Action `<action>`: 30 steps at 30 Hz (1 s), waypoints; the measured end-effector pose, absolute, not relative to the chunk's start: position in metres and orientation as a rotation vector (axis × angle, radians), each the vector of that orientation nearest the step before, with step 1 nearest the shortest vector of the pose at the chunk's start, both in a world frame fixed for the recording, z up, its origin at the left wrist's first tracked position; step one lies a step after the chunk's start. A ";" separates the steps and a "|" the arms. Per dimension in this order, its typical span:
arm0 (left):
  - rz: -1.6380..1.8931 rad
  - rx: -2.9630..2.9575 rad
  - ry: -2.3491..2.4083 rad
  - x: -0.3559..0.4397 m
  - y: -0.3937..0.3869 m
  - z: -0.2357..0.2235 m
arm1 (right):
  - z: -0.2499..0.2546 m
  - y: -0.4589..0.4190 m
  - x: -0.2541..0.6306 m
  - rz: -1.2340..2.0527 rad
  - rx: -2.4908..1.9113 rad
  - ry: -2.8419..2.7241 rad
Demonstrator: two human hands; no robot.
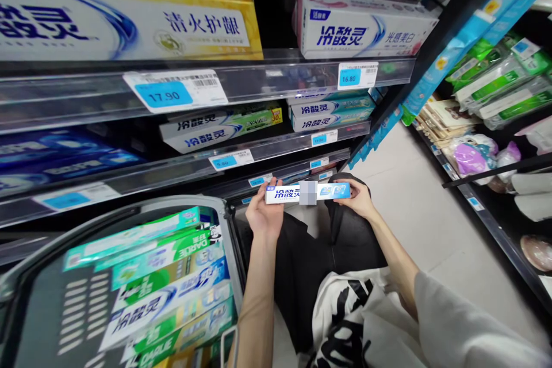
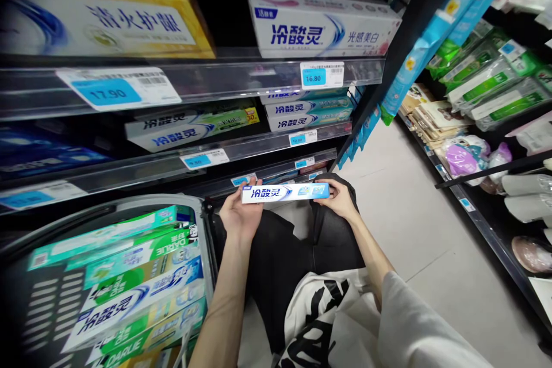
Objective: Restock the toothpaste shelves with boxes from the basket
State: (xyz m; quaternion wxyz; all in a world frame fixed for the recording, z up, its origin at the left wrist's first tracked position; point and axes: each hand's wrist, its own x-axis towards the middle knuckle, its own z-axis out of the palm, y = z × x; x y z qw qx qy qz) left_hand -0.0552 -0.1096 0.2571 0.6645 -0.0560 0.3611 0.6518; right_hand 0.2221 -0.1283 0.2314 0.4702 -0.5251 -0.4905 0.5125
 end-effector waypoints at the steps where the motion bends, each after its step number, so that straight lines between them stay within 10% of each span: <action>1: 1.476 -0.117 0.811 -0.055 -0.110 0.256 | 0.232 -0.128 0.222 1.256 -1.284 -1.201; 30: 1.529 -0.149 0.662 -0.058 -0.113 0.254 | 0.230 -0.128 0.223 1.214 -1.261 -1.251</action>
